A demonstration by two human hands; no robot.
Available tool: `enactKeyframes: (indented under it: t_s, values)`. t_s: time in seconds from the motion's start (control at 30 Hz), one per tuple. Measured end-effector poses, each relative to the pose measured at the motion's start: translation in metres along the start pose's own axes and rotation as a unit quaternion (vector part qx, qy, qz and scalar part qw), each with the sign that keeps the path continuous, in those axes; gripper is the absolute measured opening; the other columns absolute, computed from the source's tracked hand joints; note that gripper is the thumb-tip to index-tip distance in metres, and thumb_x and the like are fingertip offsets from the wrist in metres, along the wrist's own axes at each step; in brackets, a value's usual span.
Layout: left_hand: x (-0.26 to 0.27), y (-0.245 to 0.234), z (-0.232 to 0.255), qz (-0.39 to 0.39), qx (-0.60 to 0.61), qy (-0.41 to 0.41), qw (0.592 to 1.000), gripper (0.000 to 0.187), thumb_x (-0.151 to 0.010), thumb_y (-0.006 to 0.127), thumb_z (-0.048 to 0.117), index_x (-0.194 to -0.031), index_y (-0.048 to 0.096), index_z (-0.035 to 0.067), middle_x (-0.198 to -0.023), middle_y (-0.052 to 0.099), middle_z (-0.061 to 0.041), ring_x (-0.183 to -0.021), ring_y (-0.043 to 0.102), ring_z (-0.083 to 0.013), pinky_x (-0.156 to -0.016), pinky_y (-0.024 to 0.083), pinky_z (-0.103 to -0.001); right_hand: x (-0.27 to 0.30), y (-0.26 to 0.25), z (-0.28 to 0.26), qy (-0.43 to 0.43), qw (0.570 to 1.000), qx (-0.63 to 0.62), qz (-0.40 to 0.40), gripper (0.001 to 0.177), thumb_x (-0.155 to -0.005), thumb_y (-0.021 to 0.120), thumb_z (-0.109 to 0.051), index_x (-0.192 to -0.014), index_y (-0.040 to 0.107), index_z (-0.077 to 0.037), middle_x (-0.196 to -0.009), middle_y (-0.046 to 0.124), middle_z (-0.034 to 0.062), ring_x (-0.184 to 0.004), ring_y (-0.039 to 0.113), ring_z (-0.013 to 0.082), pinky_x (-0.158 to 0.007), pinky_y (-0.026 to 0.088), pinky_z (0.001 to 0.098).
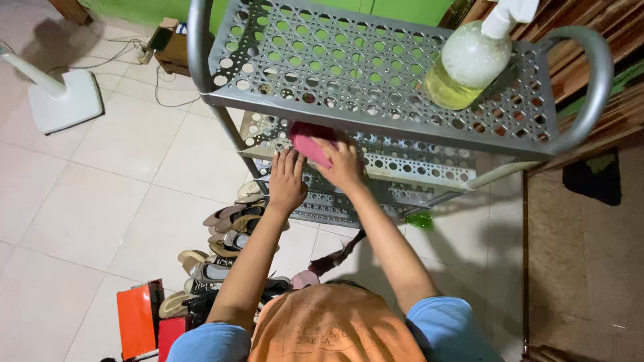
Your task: The person wipes the top and middle shelves of a metal shoe rack with a pink cloth, then sprays cleaner on the rack and continues wiping. The person then sits on the floor and cleans a pair of beige shoes with the cloth and a brush.
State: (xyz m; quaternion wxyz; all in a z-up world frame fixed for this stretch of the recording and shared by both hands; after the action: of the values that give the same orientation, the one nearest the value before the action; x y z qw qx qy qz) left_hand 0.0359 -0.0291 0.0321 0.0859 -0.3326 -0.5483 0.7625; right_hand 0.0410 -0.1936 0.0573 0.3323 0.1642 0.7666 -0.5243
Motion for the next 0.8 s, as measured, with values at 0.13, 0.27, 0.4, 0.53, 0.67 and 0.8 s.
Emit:
enactKeyframes:
  t_s: [0.13,0.27,0.4,0.53,0.67,0.8]
  values:
    - [0.003,-0.003,-0.002,0.018,0.022,0.006,1.0,0.081,-0.071,0.068,0.012,-0.147,0.044,0.002,-0.147,0.047,-0.021,-0.144,0.036,-0.04,-0.125,0.019,-0.055,0.017,-0.022,0.071,0.191,0.965,-0.077,-0.161,0.027,-0.088,0.082,-0.036,-0.106,0.077,-0.018,-0.093,0.077,0.0078,-0.078,0.072,0.0222,-0.071,0.058,0.0357]
    - [0.002,-0.003,0.001,0.024,0.035,0.004,0.999,0.08,-0.071,0.068,0.012,-0.147,0.043,0.002,-0.146,0.047,-0.021,-0.146,0.035,-0.04,-0.126,0.019,-0.056,0.062,-0.102,0.168,0.251,0.961,0.094,0.074,0.025,-0.091,0.08,-0.03,-0.098,0.074,-0.007,-0.098,0.071,0.0115,-0.085,0.068,0.0243,-0.082,0.054,0.0417]
    - [0.001,-0.003,0.002,0.031,0.036,0.002,0.999,0.083,-0.07,0.07,0.015,-0.148,0.043,0.002,-0.147,0.046,-0.022,-0.146,0.034,-0.0408,-0.125,0.018,-0.057,0.098,-0.094,0.22,0.419,0.894,0.071,0.143,0.031,-0.099,0.071,-0.033,-0.098,0.066,-0.003,-0.094,0.063,0.0114,-0.079,0.063,0.0226,-0.077,0.053,0.0435]
    - [0.0,0.004,0.003,0.013,0.025,-0.018,0.999,0.087,-0.068,0.072,0.017,-0.147,0.042,-0.001,-0.146,0.044,-0.023,-0.145,0.032,-0.0429,-0.124,0.016,-0.059,0.08,-0.055,0.214,0.532,0.836,-0.059,0.121,0.027,-0.107,0.053,-0.034,-0.099,0.059,-0.01,-0.086,0.062,0.0006,-0.078,0.062,0.0181,-0.077,0.055,0.0421]
    - [0.0,0.007,-0.002,0.02,0.017,-0.015,1.0,0.087,-0.069,0.072,0.017,-0.15,0.042,0.001,-0.148,0.043,-0.022,-0.146,0.032,-0.0415,-0.126,0.015,-0.058,0.021,-0.018,0.083,0.167,0.981,0.011,0.094,0.018,-0.084,0.075,-0.028,-0.097,0.073,-0.015,-0.089,0.073,0.0042,-0.082,0.07,0.0257,-0.085,0.051,0.0476]
    - [-0.001,0.008,-0.001,0.01,0.01,-0.016,1.0,0.088,-0.07,0.074,0.018,-0.15,0.04,0.0,-0.15,0.042,-0.022,-0.148,0.03,-0.0419,-0.126,0.014,-0.058,-0.011,0.026,0.02,0.149,0.971,-0.078,-0.168,0.022,-0.084,0.077,-0.03,-0.103,0.079,-0.02,-0.089,0.076,0.0099,-0.082,0.073,0.029,-0.078,0.058,0.0448]
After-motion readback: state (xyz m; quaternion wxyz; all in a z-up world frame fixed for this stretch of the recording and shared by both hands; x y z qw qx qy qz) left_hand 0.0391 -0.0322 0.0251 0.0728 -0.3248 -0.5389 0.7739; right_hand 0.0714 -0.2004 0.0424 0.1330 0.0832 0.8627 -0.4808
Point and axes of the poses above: each hand's wrist, its own x-axis away from the middle knuckle, its own y-axis out of the palm, z = x × y, the point moved 5 cm from there along -x, towards the middle knuckle
